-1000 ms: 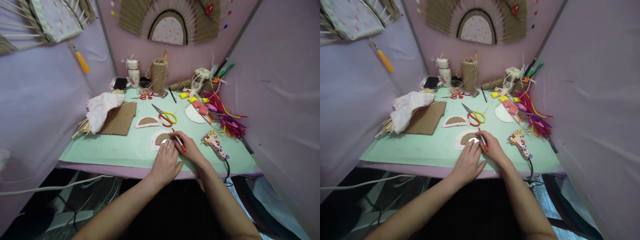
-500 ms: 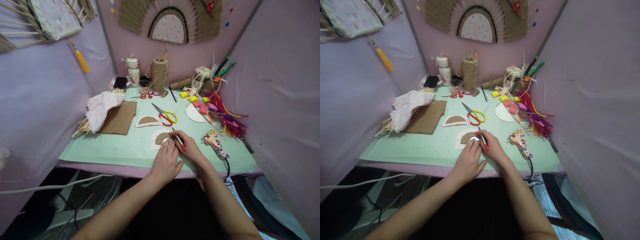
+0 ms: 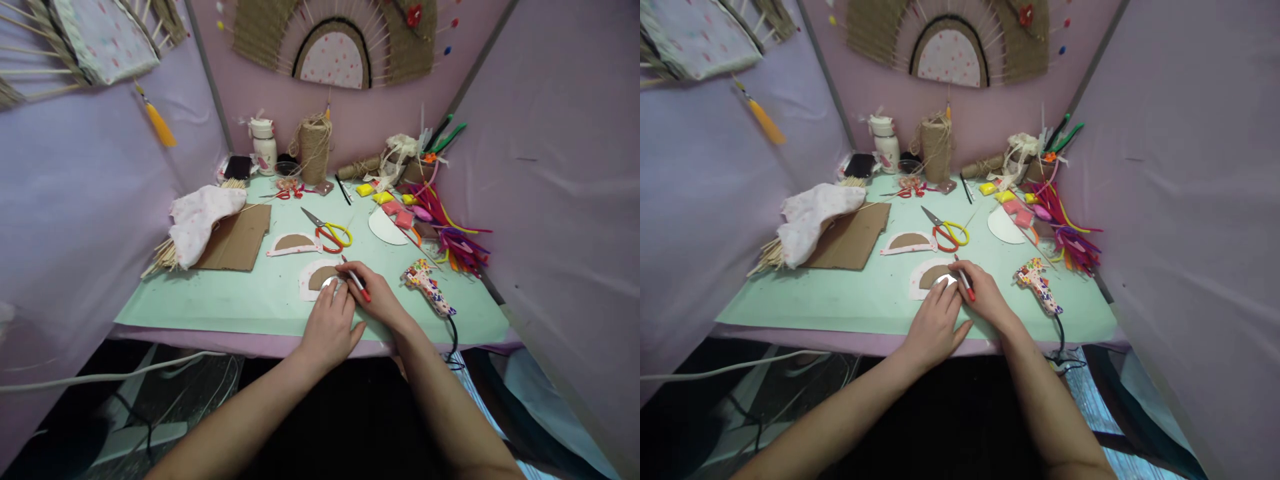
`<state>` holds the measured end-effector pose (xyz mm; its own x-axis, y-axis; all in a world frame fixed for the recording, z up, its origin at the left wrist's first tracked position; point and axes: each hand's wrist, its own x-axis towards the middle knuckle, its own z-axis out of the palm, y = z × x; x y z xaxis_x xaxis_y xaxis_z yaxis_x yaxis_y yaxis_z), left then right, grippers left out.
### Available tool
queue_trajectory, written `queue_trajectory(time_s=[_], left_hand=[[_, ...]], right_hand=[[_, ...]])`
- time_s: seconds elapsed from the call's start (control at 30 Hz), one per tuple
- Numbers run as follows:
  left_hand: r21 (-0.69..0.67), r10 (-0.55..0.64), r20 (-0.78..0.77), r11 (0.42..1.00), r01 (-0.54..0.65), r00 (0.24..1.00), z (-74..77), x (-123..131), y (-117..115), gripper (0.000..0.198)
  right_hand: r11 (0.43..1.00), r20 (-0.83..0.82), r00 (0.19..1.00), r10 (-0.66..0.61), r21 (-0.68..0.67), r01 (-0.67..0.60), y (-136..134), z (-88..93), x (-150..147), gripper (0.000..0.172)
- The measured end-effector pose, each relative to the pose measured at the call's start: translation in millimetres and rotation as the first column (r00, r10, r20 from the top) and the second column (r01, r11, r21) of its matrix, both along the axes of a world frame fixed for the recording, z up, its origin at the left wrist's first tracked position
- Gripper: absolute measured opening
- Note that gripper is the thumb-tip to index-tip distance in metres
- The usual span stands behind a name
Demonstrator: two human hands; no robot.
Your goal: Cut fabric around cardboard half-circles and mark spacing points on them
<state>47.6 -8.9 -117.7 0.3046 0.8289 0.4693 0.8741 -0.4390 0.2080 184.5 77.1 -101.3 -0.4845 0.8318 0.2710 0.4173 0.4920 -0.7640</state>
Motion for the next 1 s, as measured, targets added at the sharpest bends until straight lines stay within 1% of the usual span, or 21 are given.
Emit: queue_trajectory(time_s=[1.0], left_hand=[[-0.020, 0.017, 0.022, 1.000, -0.016, 1.000, -0.2, 1.8, 0.0, 0.049]], right_hand=[[1.000, -0.010, 1.000, -0.004, 0.004, 0.004, -0.9, -0.8, -0.3, 0.033]])
